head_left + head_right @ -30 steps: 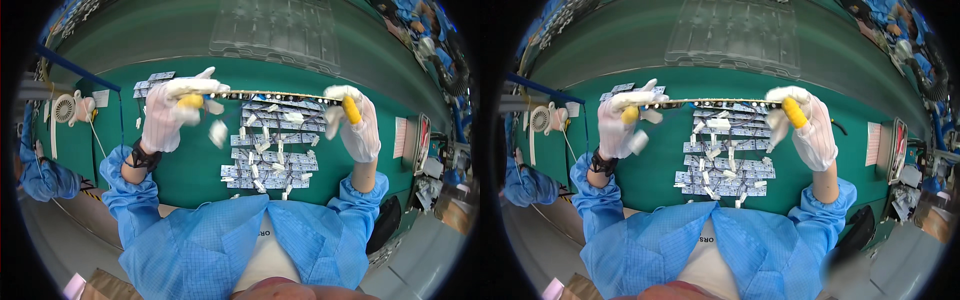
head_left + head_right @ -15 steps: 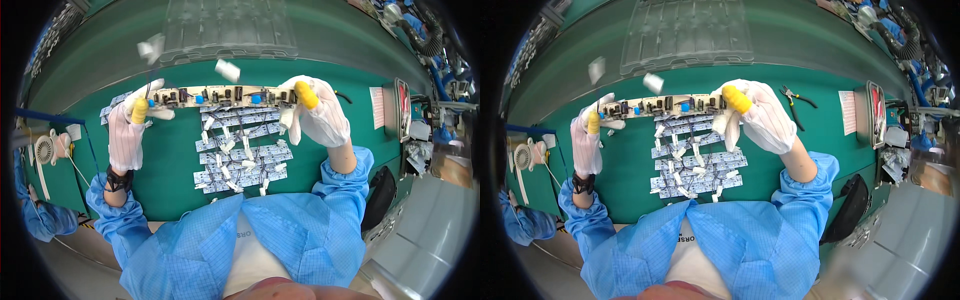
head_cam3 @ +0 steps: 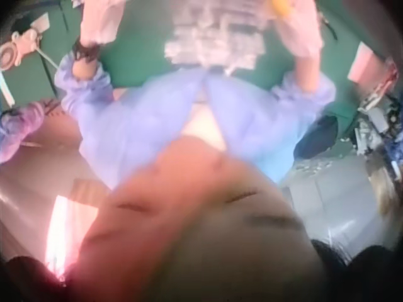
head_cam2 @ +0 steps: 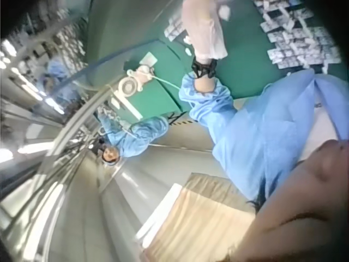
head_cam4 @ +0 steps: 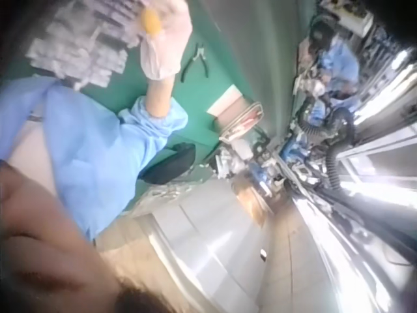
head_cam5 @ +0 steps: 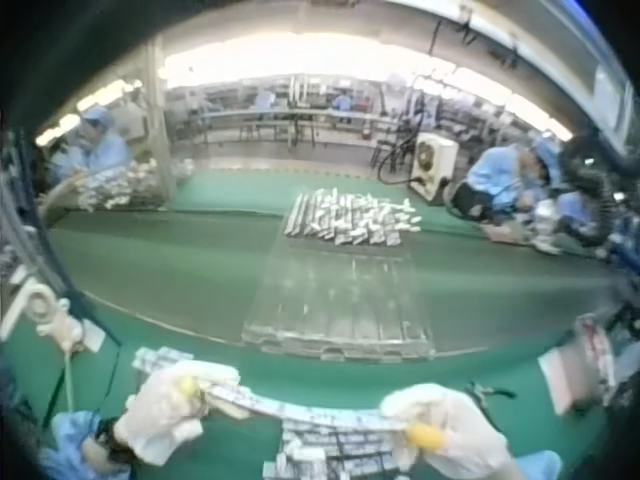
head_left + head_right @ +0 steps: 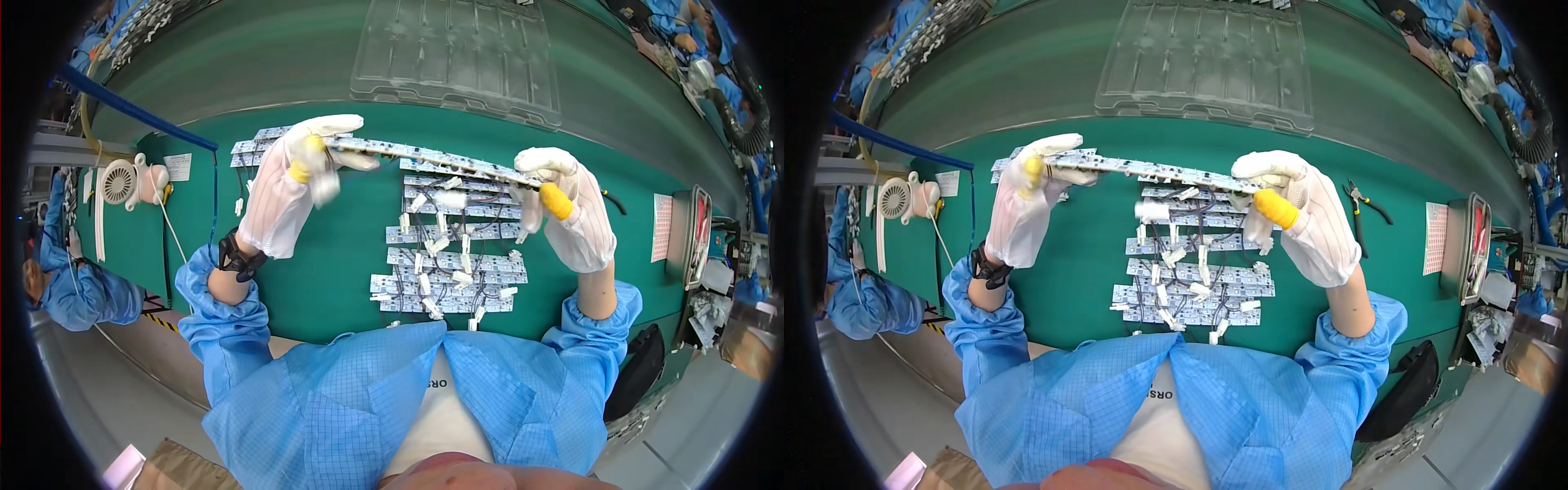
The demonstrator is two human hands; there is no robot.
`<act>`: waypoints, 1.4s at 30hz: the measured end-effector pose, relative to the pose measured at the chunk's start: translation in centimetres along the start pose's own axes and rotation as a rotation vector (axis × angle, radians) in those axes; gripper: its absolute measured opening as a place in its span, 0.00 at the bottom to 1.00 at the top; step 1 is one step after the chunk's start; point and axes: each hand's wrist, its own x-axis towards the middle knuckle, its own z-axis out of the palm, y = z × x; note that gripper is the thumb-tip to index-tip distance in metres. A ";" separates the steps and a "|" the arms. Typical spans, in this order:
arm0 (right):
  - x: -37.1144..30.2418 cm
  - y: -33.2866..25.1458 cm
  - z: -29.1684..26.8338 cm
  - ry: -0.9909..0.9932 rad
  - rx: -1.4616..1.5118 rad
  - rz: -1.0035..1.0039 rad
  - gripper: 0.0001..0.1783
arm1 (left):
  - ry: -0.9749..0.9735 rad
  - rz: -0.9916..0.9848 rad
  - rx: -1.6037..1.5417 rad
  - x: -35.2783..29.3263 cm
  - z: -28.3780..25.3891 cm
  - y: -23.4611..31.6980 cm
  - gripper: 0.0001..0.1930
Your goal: Inspecting and assembling long strips of electronic circuit boards at a manufacturing station.
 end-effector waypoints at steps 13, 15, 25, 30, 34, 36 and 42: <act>0.4 -0.8 -0.1 0.034 -0.193 -0.060 0.39 | 0.445 0.034 0.088 -0.5 -5.1 -1.2 0.17; 0.6 -0.7 0.6 0.012 -0.274 -0.091 0.40 | 0.384 -0.005 0.007 -1.0 -4.9 -1.4 0.18; -0.4 -2.1 1.4 0.048 -0.337 0.086 0.16 | -0.028 -0.060 -0.427 -1.1 1.8 0.7 0.29; -0.3 -0.5 -0.5 -0.004 -0.158 0.039 0.32 | -0.044 -0.146 -0.043 -0.9 2.2 2.2 0.27; -0.3 -0.3 -0.5 -0.117 -0.003 -0.090 0.48 | 0.081 -0.054 0.168 -0.4 2.2 1.6 0.25; -0.2 -0.2 -0.3 -0.199 0.111 -0.076 0.48 | 0.064 -0.050 0.255 -0.2 1.3 0.0 0.23; -0.4 0.3 -0.9 -0.213 0.293 -0.002 0.41 | -0.002 0.014 0.051 0.1 1.5 -0.7 0.29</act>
